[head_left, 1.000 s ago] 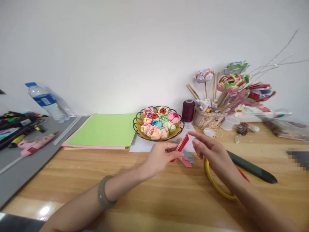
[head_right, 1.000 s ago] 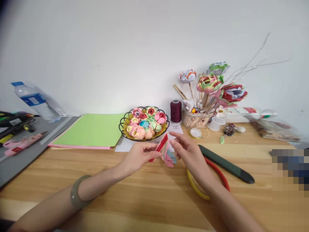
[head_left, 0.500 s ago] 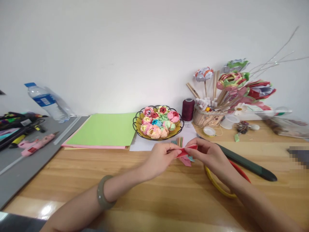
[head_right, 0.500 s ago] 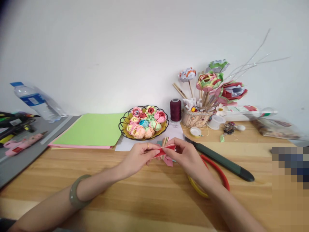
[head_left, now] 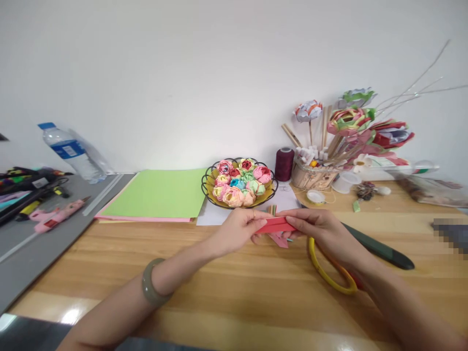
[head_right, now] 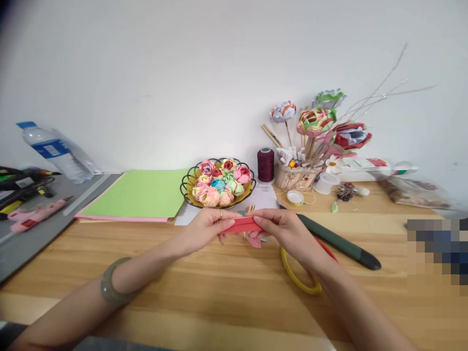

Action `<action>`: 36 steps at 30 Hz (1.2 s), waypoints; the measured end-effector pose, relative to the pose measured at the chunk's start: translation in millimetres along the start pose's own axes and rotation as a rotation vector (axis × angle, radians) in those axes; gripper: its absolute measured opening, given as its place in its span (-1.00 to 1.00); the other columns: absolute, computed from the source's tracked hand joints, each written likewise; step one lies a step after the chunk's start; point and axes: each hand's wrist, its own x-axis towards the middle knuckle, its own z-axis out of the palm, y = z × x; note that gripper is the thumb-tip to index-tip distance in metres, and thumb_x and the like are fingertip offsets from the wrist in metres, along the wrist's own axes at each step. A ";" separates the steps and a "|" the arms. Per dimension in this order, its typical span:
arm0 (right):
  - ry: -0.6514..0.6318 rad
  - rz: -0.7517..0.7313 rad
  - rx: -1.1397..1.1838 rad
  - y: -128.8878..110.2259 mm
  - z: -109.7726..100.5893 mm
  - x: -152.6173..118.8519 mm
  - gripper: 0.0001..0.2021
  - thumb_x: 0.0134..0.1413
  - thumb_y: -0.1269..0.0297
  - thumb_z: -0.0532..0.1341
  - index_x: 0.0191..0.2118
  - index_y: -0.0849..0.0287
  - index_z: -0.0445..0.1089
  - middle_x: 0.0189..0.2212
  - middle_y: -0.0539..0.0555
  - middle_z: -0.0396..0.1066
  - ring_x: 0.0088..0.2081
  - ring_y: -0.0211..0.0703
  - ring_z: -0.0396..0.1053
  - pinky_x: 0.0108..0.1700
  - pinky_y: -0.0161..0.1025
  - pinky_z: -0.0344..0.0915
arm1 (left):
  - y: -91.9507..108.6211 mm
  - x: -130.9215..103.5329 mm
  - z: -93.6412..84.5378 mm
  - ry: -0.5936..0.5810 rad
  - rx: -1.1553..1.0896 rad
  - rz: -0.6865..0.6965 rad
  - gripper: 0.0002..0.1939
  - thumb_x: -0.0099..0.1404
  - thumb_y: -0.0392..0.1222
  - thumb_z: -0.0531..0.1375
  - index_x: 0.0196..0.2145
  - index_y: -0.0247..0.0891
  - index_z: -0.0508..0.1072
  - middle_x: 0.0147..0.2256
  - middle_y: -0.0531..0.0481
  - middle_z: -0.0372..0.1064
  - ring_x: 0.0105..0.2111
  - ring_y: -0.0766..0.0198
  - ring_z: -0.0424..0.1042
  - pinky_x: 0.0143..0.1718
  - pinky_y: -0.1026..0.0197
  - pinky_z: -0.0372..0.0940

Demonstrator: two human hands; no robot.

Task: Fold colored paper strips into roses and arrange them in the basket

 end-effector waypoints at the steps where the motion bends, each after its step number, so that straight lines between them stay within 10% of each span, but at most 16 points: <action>1: -0.003 0.012 0.008 1.5 -1.1 1.6 -0.65 -0.06 -0.03 0.20 -0.31 0.17 0.48 -0.49 0.02 0.47 -0.43 -0.18 0.40 -0.32 -0.24 0.32 | -1.5 -0.6 -2.4 -0.022 -0.032 -0.027 -0.70 0.17 -0.17 0.12 -0.20 -0.33 0.51 -0.47 -0.01 0.40 -0.58 0.42 0.24 -0.51 0.34 0.20; 10: -0.182 0.003 -0.130 8.3 -0.9 7.6 -0.72 0.04 0.08 0.13 -0.32 0.18 0.45 -0.52 0.02 0.45 -0.46 -0.17 0.38 -0.34 -0.22 0.30 | -30.4 -13.1 -15.6 0.082 -0.162 -0.244 -0.82 0.01 -0.25 0.27 -0.37 -0.34 0.55 -0.61 0.08 0.35 -0.63 0.45 0.26 -0.52 0.35 0.23; 25: -0.118 -0.043 -0.455 8.8 -11.1 12.4 -0.62 0.00 -0.03 0.09 -0.37 0.22 0.42 -0.54 0.02 0.34 -0.48 -0.22 0.24 -0.42 -0.27 0.14 | -42.9 -2.6 -11.2 0.172 -0.186 -0.186 -0.83 -0.09 -0.26 0.33 -0.48 -0.37 0.50 -0.62 0.06 0.38 -0.63 0.43 0.29 -0.54 0.35 0.22; 36: -0.329 -0.053 -0.405 7.6 -9.2 14.9 -0.71 -0.10 0.04 0.21 -0.42 0.19 0.47 -0.54 0.00 0.40 -0.46 -0.21 0.30 -0.37 -0.29 0.20 | -43.0 -16.2 -27.9 0.249 -0.153 -0.026 -0.78 -0.11 -0.19 0.35 -0.48 -0.38 0.52 -0.63 0.07 0.35 -0.64 0.46 0.23 -0.57 0.37 0.15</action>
